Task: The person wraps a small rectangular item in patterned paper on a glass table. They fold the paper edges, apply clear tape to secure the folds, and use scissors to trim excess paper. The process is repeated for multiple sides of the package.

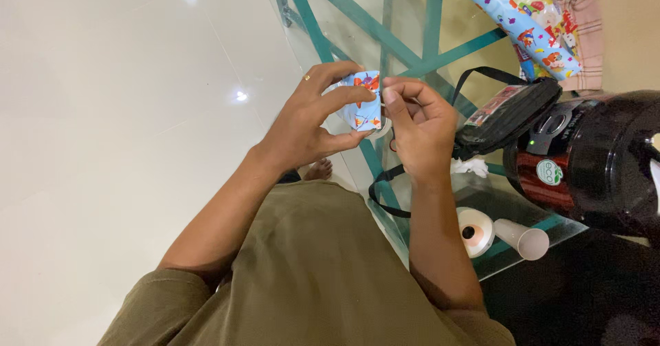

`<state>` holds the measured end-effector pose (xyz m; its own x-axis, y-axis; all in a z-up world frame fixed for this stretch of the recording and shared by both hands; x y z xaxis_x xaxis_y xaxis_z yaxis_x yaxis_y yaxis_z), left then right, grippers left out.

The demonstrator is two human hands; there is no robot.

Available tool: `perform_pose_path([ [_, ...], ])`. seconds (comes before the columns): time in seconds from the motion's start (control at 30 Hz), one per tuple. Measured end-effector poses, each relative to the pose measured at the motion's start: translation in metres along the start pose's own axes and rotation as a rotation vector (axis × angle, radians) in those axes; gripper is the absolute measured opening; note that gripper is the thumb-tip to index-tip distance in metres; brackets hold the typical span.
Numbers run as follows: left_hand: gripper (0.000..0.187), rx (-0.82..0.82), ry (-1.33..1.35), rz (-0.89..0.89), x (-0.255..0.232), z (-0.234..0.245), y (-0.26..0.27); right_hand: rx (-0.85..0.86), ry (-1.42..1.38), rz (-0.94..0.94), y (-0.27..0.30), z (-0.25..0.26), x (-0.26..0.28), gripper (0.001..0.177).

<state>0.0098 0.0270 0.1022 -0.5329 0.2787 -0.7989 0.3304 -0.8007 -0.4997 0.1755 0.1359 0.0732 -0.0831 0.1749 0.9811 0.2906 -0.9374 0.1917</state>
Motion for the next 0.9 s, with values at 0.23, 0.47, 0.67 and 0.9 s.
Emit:
perform_pose_path([
  [0.23,0.052,-0.044,0.008,0.029,0.002,0.008,0.003,0.018,-0.205,0.068,0.004,-0.005,0.011,0.013],
  [0.47,0.054,-0.021,0.055,0.098,0.005,0.019,0.004,0.226,-0.046,0.073,0.021,-0.003,0.04,0.008],
  [0.67,0.05,0.034,0.034,0.076,0.002,0.023,0.0,0.394,0.111,0.137,0.02,-0.016,0.061,0.007],
  [0.9,0.048,0.04,-0.03,0.009,-0.001,0.028,-0.003,0.443,0.329,0.249,0.015,-0.027,0.079,0.011],
])
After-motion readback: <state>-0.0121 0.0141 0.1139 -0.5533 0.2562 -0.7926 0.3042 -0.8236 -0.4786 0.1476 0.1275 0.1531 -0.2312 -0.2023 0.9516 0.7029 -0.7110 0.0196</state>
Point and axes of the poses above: each hand's wrist, its own y-axis away from the middle knuckle, its own z-axis out of the back of the hand, x = y × z, the point moved 4 cm from there along -y, towards the middle knuckle, and after that the axes turned 11 degrees about -x, right-handed, at the moved point
